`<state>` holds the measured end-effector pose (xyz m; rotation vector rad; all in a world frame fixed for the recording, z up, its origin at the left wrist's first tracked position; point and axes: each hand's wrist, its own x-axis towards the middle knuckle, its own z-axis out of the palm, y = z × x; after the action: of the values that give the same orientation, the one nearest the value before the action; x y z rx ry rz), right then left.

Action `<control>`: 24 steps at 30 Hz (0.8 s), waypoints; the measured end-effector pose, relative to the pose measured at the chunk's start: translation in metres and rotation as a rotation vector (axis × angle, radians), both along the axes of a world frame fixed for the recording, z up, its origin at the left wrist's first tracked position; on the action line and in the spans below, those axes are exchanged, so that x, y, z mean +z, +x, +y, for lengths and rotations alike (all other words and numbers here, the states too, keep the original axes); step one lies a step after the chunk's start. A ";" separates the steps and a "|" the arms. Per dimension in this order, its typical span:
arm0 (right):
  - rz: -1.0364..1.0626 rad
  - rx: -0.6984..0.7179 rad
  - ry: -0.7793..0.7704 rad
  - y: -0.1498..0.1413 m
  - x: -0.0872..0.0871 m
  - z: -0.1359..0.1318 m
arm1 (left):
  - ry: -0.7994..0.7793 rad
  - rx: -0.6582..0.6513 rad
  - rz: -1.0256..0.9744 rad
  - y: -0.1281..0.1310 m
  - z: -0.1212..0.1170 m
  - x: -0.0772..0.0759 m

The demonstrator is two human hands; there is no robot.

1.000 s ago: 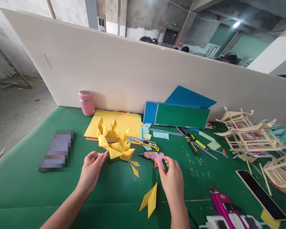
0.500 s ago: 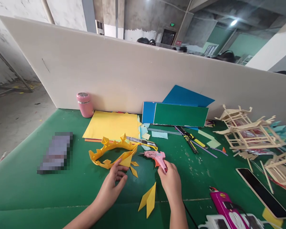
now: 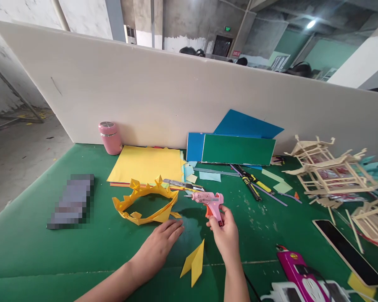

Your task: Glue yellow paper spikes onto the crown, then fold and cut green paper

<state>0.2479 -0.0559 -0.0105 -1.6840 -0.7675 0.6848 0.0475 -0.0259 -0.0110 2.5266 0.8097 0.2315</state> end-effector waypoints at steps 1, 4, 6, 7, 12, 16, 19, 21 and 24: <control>0.021 0.003 0.011 -0.001 0.002 0.000 | 0.016 0.004 0.019 0.000 0.001 0.000; 0.052 0.031 0.023 -0.004 0.008 -0.001 | 0.023 0.048 -0.043 -0.004 0.000 0.000; 0.071 0.076 0.024 -0.004 0.010 -0.002 | -0.001 0.090 -0.155 -0.007 -0.002 0.001; 0.085 0.108 0.028 -0.004 0.010 -0.003 | -0.029 0.124 -0.234 -0.009 -0.003 0.003; 0.167 0.232 0.075 -0.008 0.010 -0.006 | -0.351 0.442 -0.740 -0.015 -0.005 0.028; 0.164 0.185 0.089 -0.016 0.010 -0.004 | -0.506 0.547 -0.978 -0.022 -0.005 0.059; 0.146 0.175 0.099 -0.019 0.010 -0.003 | -0.505 0.564 -1.050 -0.027 -0.008 0.075; 0.138 0.183 0.107 -0.020 0.009 -0.003 | -0.558 0.597 -1.104 -0.029 -0.010 0.081; 0.147 0.231 0.122 -0.022 0.009 -0.005 | -0.609 0.616 -1.174 -0.029 -0.011 0.086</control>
<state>0.2257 -0.0608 -0.0012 -1.4307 -0.8885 0.8928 0.0181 -0.0365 0.0751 1.1581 0.8838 1.2725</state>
